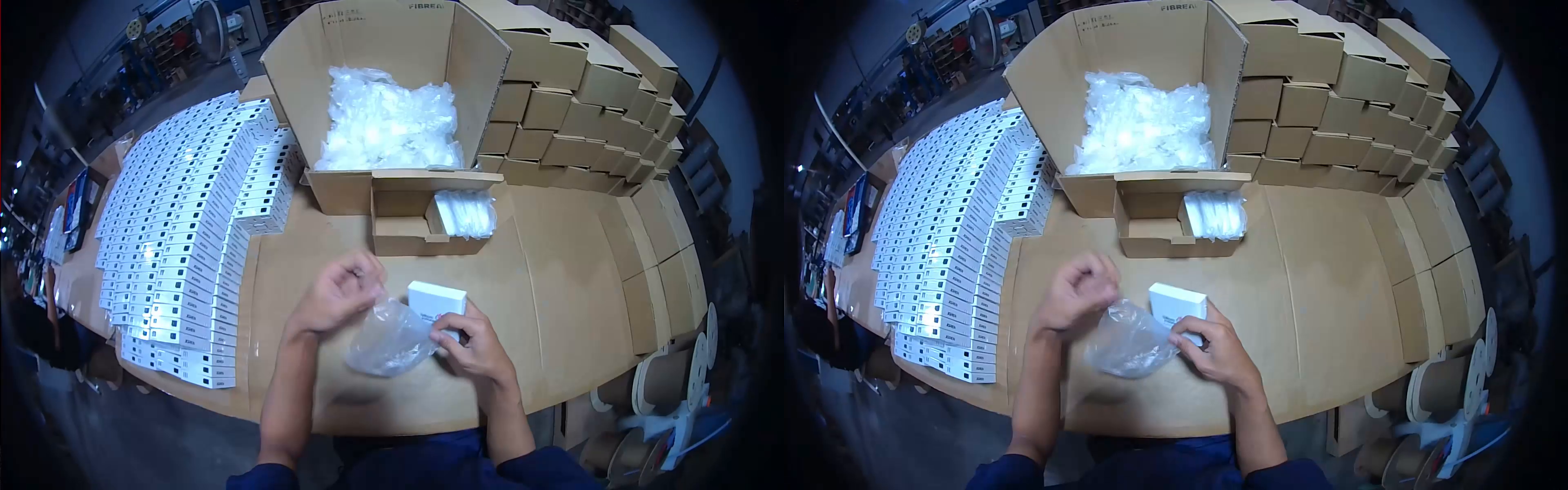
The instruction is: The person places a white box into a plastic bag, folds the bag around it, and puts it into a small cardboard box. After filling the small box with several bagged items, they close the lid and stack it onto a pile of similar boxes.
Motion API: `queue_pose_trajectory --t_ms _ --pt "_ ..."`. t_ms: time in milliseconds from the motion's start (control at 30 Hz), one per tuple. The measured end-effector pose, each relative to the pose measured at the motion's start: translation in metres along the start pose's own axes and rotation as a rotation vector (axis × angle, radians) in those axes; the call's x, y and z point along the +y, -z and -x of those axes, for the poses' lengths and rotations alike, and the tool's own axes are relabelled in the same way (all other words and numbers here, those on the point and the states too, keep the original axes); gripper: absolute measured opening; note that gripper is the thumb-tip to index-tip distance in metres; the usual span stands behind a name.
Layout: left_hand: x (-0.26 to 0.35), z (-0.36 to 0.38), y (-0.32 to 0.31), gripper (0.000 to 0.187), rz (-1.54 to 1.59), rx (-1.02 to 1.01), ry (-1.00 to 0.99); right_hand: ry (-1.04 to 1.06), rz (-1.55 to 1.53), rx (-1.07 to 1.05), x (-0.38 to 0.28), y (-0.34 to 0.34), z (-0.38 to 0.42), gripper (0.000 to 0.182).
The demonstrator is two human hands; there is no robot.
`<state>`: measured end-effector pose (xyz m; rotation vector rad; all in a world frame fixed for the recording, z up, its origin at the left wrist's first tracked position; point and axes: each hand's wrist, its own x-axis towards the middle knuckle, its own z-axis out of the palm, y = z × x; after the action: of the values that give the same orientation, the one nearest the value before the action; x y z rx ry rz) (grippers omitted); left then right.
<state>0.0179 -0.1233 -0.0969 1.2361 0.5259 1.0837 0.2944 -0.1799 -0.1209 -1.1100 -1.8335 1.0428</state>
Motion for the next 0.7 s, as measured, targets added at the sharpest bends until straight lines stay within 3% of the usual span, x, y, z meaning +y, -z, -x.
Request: queue_pose_trajectory --t_ms 33,67,133,233,300,400,433,533,567,700 --pt "0.001 0.0 0.007 0.018 0.377 0.077 -0.044 -0.008 -0.034 0.102 0.005 -0.006 0.002 0.01" --pt "-0.006 -0.002 0.019 0.019 0.483 0.151 -0.184 -0.018 -0.067 0.206 0.015 -0.014 0.004 0.01" --pt "-0.022 0.004 0.019 0.032 0.579 0.263 -0.245 -0.066 -0.111 0.395 0.017 -0.025 0.008 0.011" --pt "-0.063 0.03 -0.004 0.055 0.532 0.341 0.116 -0.092 -0.089 0.64 0.015 -0.044 0.009 0.014" --pt "-0.071 0.045 -0.05 0.053 0.098 0.242 -0.111 -0.122 -0.042 0.673 0.011 -0.054 0.011 0.015" --pt "-0.079 0.044 -0.077 0.043 -0.09 0.5 0.143 -0.166 -0.08 0.682 0.007 -0.064 0.018 0.015" --pt "-0.087 0.041 -0.081 0.033 -0.157 0.623 0.069 -0.167 -0.132 0.699 0.008 -0.068 0.02 0.015" --pt "-0.091 0.04 -0.081 0.036 -0.062 0.669 -0.022 -0.116 -0.134 0.686 0.008 -0.072 0.022 0.013" --pt "-0.092 0.042 -0.078 0.047 -0.047 0.616 -0.053 -0.143 -0.089 0.639 0.006 -0.069 0.026 0.012" --pt "-0.08 0.052 -0.07 0.063 -0.175 0.485 0.141 -0.052 -0.086 0.592 0.004 -0.059 0.022 0.01"
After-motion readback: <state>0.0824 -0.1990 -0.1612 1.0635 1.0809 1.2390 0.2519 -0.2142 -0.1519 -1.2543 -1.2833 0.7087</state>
